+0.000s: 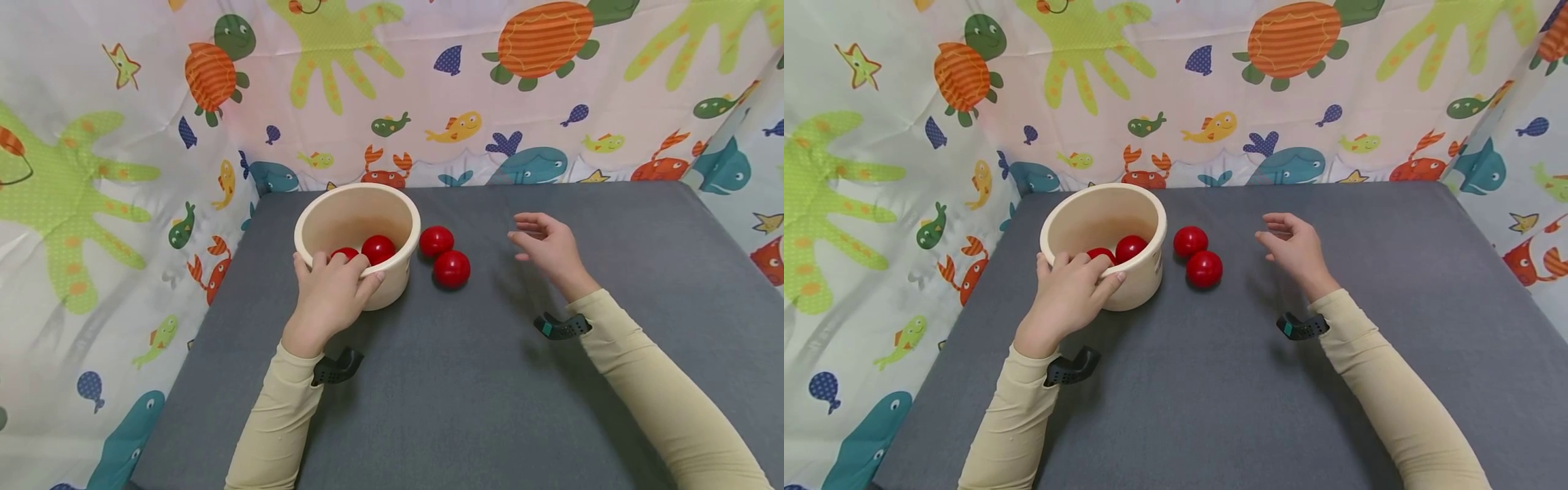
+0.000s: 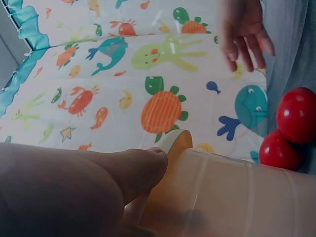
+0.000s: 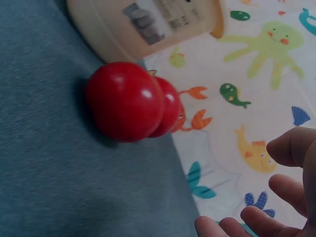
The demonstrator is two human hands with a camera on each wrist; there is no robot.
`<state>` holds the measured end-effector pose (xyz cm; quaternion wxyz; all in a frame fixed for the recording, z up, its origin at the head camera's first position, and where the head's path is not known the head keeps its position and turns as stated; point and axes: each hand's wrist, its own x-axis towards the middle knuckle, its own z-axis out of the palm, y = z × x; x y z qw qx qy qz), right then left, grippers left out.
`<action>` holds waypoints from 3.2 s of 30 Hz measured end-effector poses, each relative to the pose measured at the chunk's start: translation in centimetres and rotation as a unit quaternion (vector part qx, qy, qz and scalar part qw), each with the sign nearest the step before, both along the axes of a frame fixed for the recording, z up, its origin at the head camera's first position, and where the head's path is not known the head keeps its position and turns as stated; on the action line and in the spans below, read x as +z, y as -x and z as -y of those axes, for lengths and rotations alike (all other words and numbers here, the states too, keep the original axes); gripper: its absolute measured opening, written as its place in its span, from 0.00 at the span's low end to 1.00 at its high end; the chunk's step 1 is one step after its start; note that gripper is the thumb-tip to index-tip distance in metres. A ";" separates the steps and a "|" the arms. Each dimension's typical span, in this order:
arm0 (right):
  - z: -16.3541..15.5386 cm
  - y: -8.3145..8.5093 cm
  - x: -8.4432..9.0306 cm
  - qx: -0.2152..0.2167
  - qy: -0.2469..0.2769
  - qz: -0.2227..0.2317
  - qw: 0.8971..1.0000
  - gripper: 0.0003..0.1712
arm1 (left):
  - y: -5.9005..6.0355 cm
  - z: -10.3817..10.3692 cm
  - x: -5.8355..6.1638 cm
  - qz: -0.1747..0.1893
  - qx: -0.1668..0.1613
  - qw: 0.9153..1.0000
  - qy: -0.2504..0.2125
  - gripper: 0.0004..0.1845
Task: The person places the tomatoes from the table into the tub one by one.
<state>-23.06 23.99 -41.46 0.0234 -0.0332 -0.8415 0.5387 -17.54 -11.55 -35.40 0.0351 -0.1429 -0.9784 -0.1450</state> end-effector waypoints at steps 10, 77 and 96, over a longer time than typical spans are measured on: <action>0.9 -0.7 -2.8 0.030 0.003 0.022 0.999 0.31 | 0.0 0.0 0.0 -0.002 0.001 1.000 0.000 0.17; 6.7 -0.3 -3.8 0.048 0.043 0.054 0.996 0.29 | -0.1 0.0 0.2 -0.002 0.004 1.000 0.003 0.17; 5.0 -0.4 -0.7 0.020 0.045 0.008 0.999 0.30 | -0.1 -0.1 0.3 0.008 0.002 1.000 0.000 0.18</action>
